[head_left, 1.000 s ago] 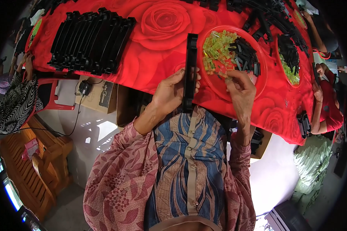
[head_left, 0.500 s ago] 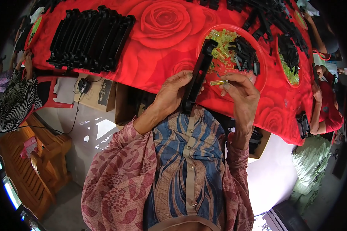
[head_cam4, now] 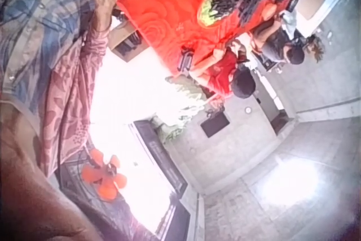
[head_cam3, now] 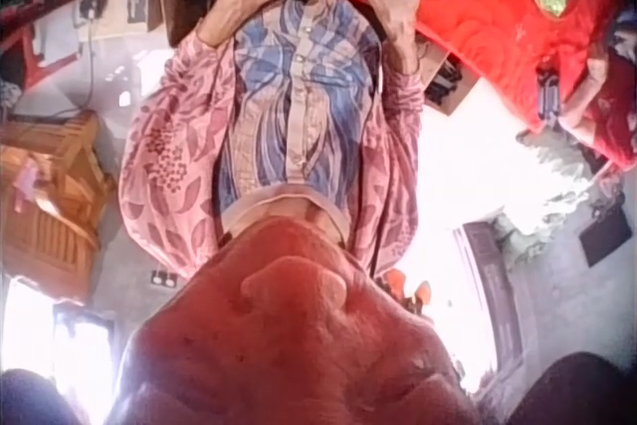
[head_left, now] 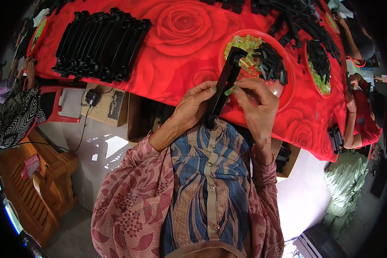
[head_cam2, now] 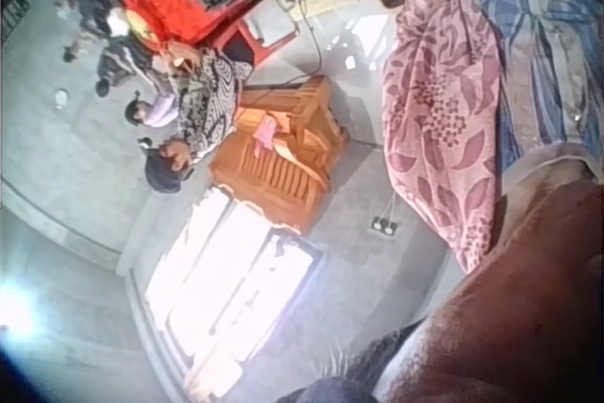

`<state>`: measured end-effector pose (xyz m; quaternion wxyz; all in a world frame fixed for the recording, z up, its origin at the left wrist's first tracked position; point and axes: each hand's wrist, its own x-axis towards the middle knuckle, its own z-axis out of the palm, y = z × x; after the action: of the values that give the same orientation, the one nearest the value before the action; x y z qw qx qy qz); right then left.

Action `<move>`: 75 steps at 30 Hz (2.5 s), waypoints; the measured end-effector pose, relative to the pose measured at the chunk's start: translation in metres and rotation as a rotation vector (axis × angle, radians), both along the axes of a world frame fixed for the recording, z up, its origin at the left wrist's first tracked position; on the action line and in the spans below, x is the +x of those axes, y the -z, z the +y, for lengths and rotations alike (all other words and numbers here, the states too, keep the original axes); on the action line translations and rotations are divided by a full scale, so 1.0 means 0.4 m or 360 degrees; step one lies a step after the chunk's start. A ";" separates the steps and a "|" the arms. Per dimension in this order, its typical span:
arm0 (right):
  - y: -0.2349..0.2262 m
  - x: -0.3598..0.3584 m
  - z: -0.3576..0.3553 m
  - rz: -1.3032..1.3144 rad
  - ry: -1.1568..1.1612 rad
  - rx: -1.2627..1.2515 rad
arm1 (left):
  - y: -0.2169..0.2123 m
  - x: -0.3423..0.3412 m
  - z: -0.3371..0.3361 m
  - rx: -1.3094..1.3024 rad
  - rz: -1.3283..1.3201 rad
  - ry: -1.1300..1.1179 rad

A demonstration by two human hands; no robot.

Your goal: The person assembles level tools by taking black plastic frames, inserting translucent vials and small plastic pieces into them by hand, and placing the parts on the table.

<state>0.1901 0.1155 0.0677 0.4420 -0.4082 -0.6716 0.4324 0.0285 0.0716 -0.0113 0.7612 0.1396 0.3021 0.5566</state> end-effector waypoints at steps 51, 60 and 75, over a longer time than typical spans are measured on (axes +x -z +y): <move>0.069 -0.006 -0.083 -0.0651 0.0246 0.0602 | 0.014 0.036 -0.012 0.0148 -0.0006 -0.0097; 0.075 -0.015 -0.100 -0.0755 0.0211 0.0612 | 0.009 0.024 -0.036 0.0096 0.0062 -0.0037; 0.060 -0.024 -0.103 -0.1243 0.0136 0.0784 | -0.012 0.032 -0.032 0.0079 0.0202 -0.0046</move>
<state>0.1805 0.0743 0.0436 0.2571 -0.4506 -0.8531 0.0554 0.0411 0.0589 -0.0066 0.7287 0.1892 0.3378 0.5649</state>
